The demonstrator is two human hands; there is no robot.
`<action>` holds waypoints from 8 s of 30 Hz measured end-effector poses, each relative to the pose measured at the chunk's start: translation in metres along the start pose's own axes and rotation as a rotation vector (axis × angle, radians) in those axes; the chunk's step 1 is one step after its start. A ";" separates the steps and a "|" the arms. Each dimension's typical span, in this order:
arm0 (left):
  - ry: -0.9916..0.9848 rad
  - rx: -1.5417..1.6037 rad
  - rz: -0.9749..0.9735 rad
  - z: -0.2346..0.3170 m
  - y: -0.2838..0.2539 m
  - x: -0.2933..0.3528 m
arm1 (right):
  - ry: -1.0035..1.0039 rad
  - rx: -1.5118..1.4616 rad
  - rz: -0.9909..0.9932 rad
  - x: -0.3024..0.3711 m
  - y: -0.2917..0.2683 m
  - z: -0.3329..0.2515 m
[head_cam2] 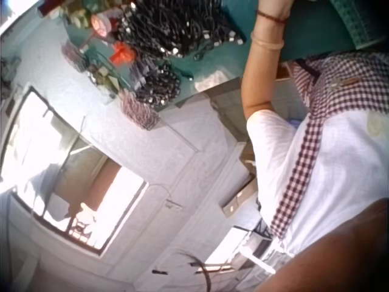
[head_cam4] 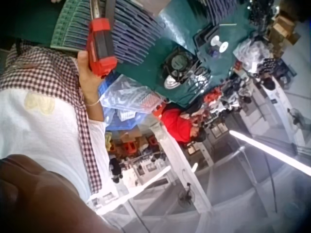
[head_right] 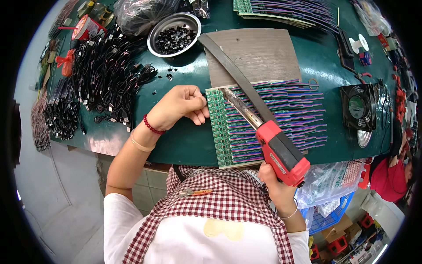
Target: The person attaches USB cables to circuit board strips by placing the wires by hand and soldering them with a soldering iron.
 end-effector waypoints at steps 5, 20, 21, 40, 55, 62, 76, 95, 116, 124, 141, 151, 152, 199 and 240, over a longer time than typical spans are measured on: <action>-0.046 0.025 -0.032 -0.003 -0.001 -0.002 | 0.033 -0.030 -0.039 0.004 0.002 0.012; -0.105 0.020 -0.102 -0.003 0.000 -0.007 | 0.047 0.049 -0.101 0.008 0.004 0.023; -0.106 0.026 -0.100 -0.003 0.000 -0.007 | 0.046 0.059 -0.096 0.008 0.004 0.023; -0.058 0.041 -0.048 -0.003 0.001 -0.004 | -0.029 0.021 -0.029 0.010 0.003 0.010; 0.614 -1.199 0.638 0.050 -0.028 0.039 | -0.023 -0.049 0.013 0.009 -0.003 0.004; 0.669 -1.267 0.683 0.042 -0.028 0.038 | -0.046 -0.099 0.053 0.007 -0.007 -0.005; 0.594 -0.700 0.465 0.049 -0.010 0.063 | 0.005 -0.308 0.072 0.003 -0.002 -0.015; 0.495 0.257 0.234 0.000 0.071 0.092 | 0.087 -0.185 -0.054 -0.004 0.043 -0.035; 0.485 -0.640 0.004 0.032 0.078 0.094 | -0.149 0.059 -0.098 -0.006 0.049 -0.030; 0.014 -0.160 -0.069 -0.004 0.004 0.009 | -0.126 0.010 0.008 0.005 -0.001 -0.006; -0.061 -0.138 -0.148 -0.004 0.005 -0.003 | 0.051 0.014 -0.102 0.015 -0.001 0.023; -0.083 -0.165 -0.157 -0.003 0.005 -0.005 | 0.056 0.137 -0.077 0.013 0.001 0.023; -0.083 -0.165 -0.157 -0.004 0.005 -0.006 | 0.056 0.138 -0.077 0.013 0.001 0.023; 0.564 -1.257 0.644 0.040 -0.037 0.050 | -0.114 -0.017 0.007 0.011 -0.011 0.004; 0.379 -0.428 -0.147 0.014 0.085 0.091 | -0.001 0.144 -0.169 0.007 0.042 -0.015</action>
Point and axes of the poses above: each hand's wrist, its own x-axis away from the middle knuckle, its own y-axis out of the palm, z = x × y, the point moved 8 cm from there along -x, towards the middle knuckle, and after that the axes turned 6 degrees about z, right-handed, at the moved point
